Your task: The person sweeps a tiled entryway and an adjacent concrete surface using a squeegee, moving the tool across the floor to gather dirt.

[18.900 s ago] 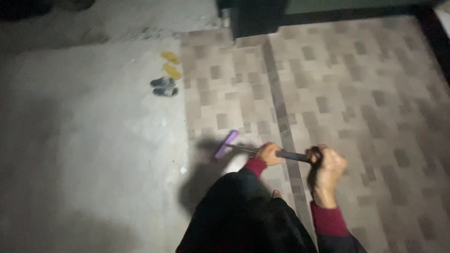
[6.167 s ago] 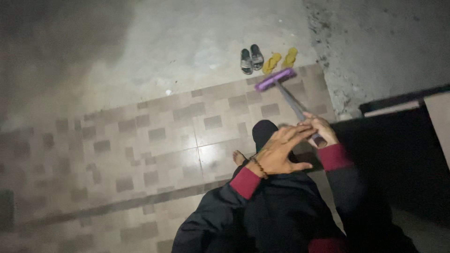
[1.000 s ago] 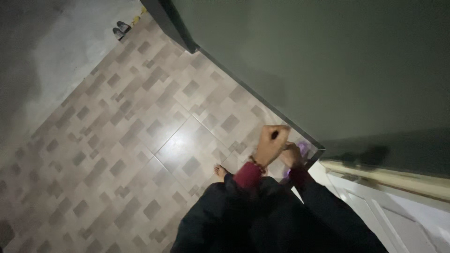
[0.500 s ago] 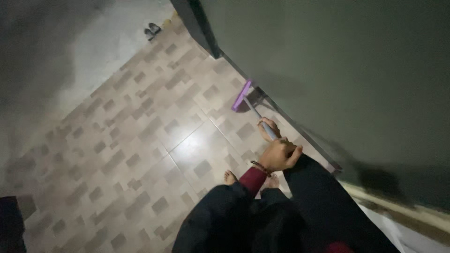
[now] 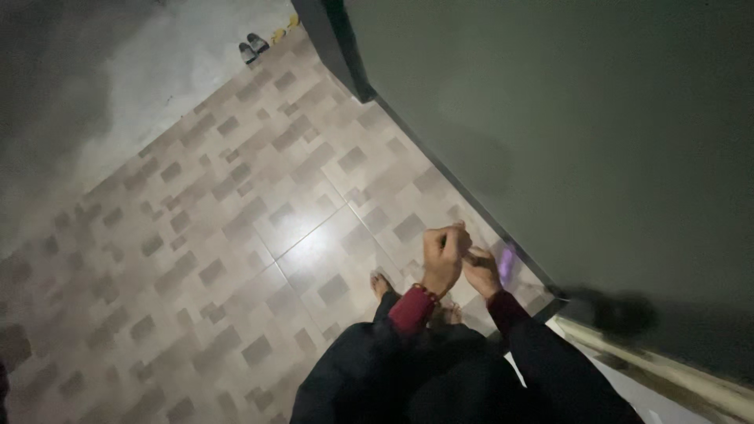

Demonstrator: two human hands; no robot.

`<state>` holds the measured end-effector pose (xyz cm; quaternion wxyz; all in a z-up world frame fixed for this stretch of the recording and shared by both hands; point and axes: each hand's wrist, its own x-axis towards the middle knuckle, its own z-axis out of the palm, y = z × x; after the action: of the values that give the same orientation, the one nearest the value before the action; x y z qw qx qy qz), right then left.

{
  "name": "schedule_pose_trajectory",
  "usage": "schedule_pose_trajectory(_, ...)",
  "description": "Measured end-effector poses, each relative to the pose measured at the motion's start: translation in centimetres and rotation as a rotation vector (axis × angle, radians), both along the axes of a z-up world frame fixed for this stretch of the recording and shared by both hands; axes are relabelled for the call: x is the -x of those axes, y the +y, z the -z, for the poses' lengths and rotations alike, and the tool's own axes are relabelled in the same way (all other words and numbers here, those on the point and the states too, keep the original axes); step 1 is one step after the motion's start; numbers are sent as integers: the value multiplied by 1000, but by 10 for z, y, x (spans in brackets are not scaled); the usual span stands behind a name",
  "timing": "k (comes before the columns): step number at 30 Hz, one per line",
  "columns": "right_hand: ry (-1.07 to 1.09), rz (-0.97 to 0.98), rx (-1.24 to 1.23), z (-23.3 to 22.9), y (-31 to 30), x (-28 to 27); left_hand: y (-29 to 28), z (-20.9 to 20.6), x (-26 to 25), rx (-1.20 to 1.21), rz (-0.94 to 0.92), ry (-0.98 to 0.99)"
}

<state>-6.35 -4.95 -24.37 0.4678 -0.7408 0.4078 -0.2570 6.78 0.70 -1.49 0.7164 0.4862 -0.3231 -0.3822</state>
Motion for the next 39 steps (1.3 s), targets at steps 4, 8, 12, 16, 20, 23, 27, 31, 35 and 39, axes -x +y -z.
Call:
schedule_pose_trajectory(4,258,141,-31,22,-30,-21,-47,31,-31,-7,46,-44)
schedule_pose_trajectory(8,-76,201,-217,33,-73,-103,-101,36,-102,-75,81,-133)
schedule_pose_trajectory(12,-205,96,-96,26,-124,-222,-122,5,-189,-48,29,-188)
schedule_pose_trajectory(16,-346,59,-391,16,-175,-329,-147,-6,-264,-6,-1,-554)
schedule_pose_trajectory(20,-144,3,-285,9,-201,-382,-178,-16,-319,-99,14,-541)
schedule_pose_trajectory(23,46,-16,-141,4,-212,-384,-182,-31,-331,37,3,-501)
schedule_pose_trajectory(27,-10,19,-118,6,-207,-377,-197,-40,-328,55,21,-446)
schedule_pose_trajectory(31,-87,54,-111,11,-203,-347,-222,-24,-318,59,22,-305)
schedule_pose_trajectory(35,-169,45,-108,16,-205,-334,-217,-7,-291,-34,-11,-223)
schedule_pose_trajectory(39,-267,-2,-92,27,-227,-329,-231,-9,-266,-64,-94,-292)
